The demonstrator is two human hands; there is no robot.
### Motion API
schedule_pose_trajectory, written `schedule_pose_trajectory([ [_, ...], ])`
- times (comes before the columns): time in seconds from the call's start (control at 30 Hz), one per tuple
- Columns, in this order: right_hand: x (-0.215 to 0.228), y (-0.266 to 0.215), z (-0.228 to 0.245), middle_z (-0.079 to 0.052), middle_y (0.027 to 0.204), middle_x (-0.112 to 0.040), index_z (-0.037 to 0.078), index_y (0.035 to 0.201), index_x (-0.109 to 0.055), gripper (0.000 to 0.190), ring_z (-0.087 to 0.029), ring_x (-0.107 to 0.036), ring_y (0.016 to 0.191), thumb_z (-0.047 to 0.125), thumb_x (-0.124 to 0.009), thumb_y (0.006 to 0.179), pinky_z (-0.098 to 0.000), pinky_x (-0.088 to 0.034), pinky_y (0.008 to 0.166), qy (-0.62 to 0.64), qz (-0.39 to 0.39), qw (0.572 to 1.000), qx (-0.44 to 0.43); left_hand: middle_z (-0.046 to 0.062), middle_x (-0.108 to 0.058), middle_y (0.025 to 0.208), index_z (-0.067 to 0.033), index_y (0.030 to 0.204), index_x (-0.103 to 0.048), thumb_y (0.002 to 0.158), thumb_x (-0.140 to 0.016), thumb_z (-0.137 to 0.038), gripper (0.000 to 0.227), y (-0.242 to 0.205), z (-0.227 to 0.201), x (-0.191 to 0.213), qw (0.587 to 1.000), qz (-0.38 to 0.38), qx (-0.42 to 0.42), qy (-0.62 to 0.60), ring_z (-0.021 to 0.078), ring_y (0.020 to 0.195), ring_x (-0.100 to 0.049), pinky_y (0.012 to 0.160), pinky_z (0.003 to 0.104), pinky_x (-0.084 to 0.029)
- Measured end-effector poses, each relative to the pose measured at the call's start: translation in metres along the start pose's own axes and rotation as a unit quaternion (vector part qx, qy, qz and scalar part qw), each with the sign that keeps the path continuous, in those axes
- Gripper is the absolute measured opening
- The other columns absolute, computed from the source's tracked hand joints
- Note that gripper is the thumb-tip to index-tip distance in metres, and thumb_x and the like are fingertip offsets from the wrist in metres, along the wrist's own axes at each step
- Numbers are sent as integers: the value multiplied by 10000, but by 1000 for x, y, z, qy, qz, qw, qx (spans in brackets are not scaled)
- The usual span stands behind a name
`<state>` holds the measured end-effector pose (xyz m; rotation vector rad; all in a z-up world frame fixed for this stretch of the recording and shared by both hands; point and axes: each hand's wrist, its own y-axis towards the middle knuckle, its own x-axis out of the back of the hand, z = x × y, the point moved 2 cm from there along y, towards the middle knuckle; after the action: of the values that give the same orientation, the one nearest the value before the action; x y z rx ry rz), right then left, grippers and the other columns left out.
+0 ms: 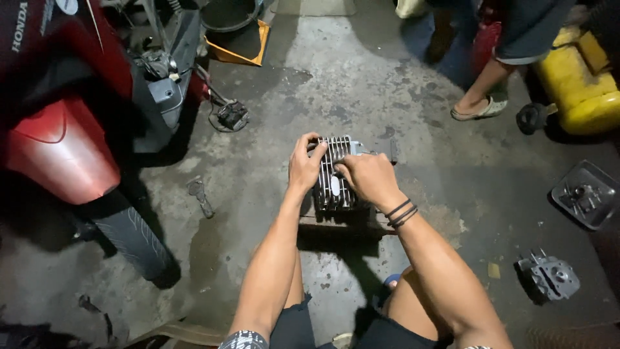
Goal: Cleaning debris from the cooling fins of a motorcycle engine block using a small metal pick while sitting on the floor.
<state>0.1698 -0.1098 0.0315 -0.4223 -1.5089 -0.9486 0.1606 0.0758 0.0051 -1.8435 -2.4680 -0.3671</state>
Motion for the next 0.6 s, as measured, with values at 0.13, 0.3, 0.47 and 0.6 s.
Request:
schedule_pose_trajectory([
  [0.13, 21, 3, 0, -15, 727, -730, 247, 975, -726, 225, -264, -748, 758, 398, -564, 1013, -453, -524, 669, -17, -32, 999, 21, 182, -624, 1220, -126, 1245, -625, 933, -681, -401, 420, 2, 1, 1, 1000, 7, 1, 5, 402, 1199, -635, 1073, 496, -477],
  [0.3, 20, -1, 2, 14, 732, -726, 260, 951, -730, 248, -245, -740, 771, 414, -546, 1013, -432, -497, 713, -6, 4, 1000, -1, 201, -631, 1199, -103, 1239, -626, 936, -685, -378, 413, -2, -2, 1, 1000, 2, -18, 7, 405, 1195, -633, 1078, 466, -478],
  [0.47, 4, -5, -6, -11, 747, -727, 256, 979, -717, 239, -258, -738, 799, 419, -549, 1024, -442, -518, 720, 6, -14, 1000, 10, 183, -633, 1197, -122, 1253, -623, 919, -699, -398, 440, -2, 2, 3, 1000, 3, -13, 25, 380, 1192, -637, 1066, 468, -487],
  [0.6, 18, -2, -1, 18, 756, -717, 278, 963, -714, 194, -221, -726, 802, 408, -575, 997, -421, -509, 735, -34, -42, 998, 23, 202, -624, 1215, -114, 1264, -616, 917, -689, -425, 471, -2, -2, 2, 999, 10, -25, 39, 409, 1206, -615, 1086, 478, -456],
])
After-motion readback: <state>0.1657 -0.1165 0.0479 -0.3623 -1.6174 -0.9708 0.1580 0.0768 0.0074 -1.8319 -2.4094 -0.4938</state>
